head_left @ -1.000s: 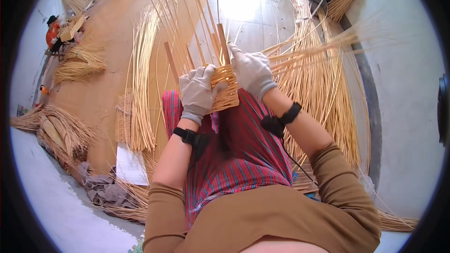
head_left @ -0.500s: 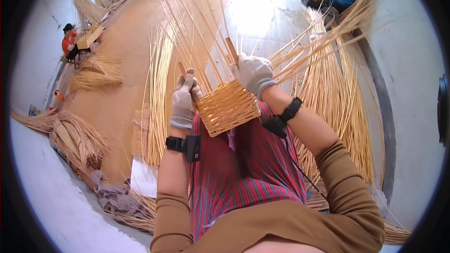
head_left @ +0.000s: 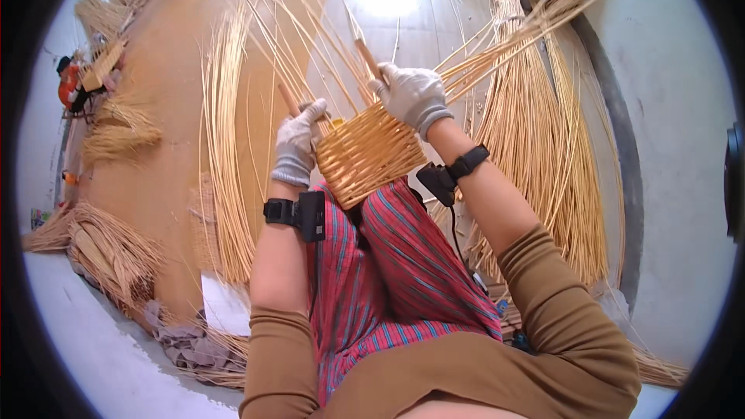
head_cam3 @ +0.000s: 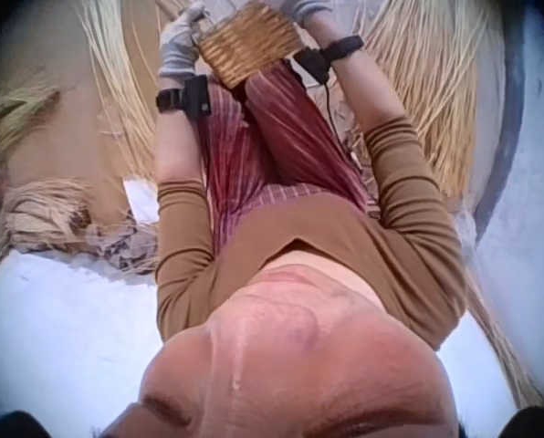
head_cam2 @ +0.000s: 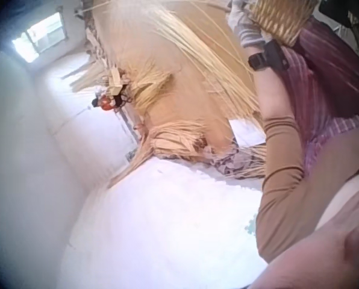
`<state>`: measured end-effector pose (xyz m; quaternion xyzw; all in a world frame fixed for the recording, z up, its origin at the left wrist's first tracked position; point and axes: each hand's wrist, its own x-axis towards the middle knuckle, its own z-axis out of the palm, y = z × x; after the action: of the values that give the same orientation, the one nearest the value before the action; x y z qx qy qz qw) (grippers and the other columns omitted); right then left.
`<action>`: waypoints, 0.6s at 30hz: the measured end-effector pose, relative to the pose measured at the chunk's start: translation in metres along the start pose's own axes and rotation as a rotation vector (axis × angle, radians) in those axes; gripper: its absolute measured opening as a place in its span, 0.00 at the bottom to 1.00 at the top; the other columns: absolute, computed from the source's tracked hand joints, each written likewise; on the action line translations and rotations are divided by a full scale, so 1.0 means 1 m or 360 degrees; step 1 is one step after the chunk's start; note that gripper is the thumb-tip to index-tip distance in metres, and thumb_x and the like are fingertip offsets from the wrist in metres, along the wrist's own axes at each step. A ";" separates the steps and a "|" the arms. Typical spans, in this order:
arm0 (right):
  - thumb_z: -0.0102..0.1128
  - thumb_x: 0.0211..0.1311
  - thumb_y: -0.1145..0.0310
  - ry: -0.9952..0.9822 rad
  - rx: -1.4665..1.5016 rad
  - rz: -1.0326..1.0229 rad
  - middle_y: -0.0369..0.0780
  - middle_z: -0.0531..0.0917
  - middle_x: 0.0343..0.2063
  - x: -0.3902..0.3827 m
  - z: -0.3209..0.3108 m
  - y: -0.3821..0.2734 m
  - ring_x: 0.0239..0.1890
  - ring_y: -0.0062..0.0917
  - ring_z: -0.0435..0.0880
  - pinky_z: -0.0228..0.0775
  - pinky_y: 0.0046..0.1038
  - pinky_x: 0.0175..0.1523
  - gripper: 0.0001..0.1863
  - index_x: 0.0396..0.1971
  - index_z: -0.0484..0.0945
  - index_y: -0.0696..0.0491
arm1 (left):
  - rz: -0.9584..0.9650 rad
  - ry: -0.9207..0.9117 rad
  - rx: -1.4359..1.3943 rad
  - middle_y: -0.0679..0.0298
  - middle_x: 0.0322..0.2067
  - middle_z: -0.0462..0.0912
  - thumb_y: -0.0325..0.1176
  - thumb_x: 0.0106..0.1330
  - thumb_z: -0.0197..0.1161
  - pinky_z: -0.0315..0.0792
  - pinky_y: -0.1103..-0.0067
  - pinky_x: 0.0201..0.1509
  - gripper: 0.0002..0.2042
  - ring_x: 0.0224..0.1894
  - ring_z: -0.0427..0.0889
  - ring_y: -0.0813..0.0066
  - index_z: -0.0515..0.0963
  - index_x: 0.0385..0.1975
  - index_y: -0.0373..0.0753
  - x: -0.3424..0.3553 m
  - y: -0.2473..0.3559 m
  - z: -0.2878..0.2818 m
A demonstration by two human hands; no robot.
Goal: Weaving a small rectangular basket from long plant fibers.
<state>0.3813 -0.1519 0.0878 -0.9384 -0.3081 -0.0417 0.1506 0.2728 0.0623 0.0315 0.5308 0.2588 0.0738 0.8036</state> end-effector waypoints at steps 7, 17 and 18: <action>0.52 0.73 0.53 0.0318 -0.0028 -0.0001 0.46 0.86 0.25 -0.022 0.008 0.006 0.30 0.42 0.87 0.77 0.43 0.40 0.17 0.45 0.81 0.49 | 0.0148 0.0126 -0.0135 0.67 0.29 0.82 0.40 0.67 0.71 0.66 0.85 0.19 0.13 0.19 0.72 0.85 0.79 0.41 0.39 -0.008 -0.015 0.005; 0.53 0.71 0.57 0.0513 -0.0007 -0.0237 0.45 0.84 0.21 -0.067 -0.061 -0.036 0.30 0.42 0.86 0.74 0.44 0.42 0.14 0.38 0.80 0.52 | 0.0388 -0.0049 -0.0321 0.74 0.24 0.76 0.41 0.71 0.66 0.58 0.86 0.14 0.12 0.15 0.62 0.91 0.80 0.42 0.37 -0.105 0.058 0.019; 0.53 0.71 0.57 0.0555 0.0036 -0.0205 0.44 0.85 0.22 -0.079 -0.064 -0.041 0.31 0.40 0.86 0.74 0.43 0.43 0.14 0.38 0.80 0.52 | 0.0410 -0.0067 -0.0382 0.74 0.24 0.76 0.41 0.72 0.66 0.57 0.87 0.14 0.12 0.15 0.62 0.91 0.80 0.42 0.37 -0.118 0.057 0.019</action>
<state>0.2943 -0.1848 0.1458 -0.8935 -0.3372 -0.2099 0.2093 0.1905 0.0252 0.1277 0.4614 0.1612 0.1952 0.8503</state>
